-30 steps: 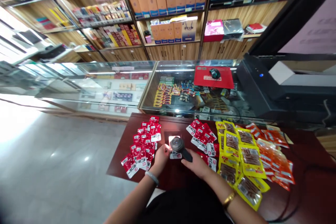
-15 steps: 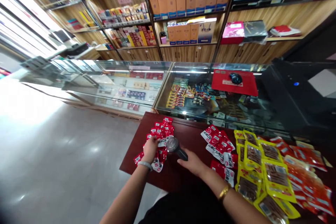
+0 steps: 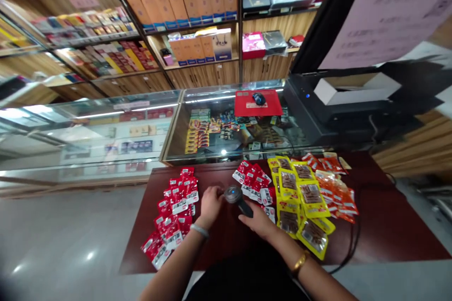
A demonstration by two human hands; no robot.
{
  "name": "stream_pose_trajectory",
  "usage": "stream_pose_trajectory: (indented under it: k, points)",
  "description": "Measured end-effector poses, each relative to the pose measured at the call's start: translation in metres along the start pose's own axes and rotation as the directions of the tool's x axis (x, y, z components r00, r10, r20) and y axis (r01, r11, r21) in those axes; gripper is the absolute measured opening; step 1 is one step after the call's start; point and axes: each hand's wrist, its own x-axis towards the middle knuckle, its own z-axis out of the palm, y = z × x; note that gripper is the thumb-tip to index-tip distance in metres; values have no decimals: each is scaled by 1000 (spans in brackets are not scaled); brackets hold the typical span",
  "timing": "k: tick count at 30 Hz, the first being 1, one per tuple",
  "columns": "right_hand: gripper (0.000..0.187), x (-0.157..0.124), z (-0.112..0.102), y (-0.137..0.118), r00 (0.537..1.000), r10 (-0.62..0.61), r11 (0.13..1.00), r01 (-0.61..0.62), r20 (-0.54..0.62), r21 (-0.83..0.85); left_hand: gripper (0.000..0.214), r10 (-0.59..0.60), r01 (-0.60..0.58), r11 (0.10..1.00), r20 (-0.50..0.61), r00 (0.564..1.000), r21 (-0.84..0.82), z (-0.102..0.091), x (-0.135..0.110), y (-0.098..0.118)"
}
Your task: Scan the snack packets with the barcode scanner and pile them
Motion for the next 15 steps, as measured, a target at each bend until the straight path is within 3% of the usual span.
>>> stream_pose_trajectory:
  k: [3,7,10,15]
  points:
    - [55,-9,-26,17,996,62,998,-60,-63,25,22,63,-62,998,82,995,-16,31,14,50]
    - [48,-21,-56,36,987,93,994,-86,-132,60,34,-38,27,991,83,996,127,57,29,94]
    - [46,-26,-75,46,981,95,994,-82,-172,78,45,-72,53,980,91,993,193,67,34,109]
    - [47,-26,-89,50,977,70,995,-53,-203,87,31,-101,84,990,150,984,115,70,34,103]
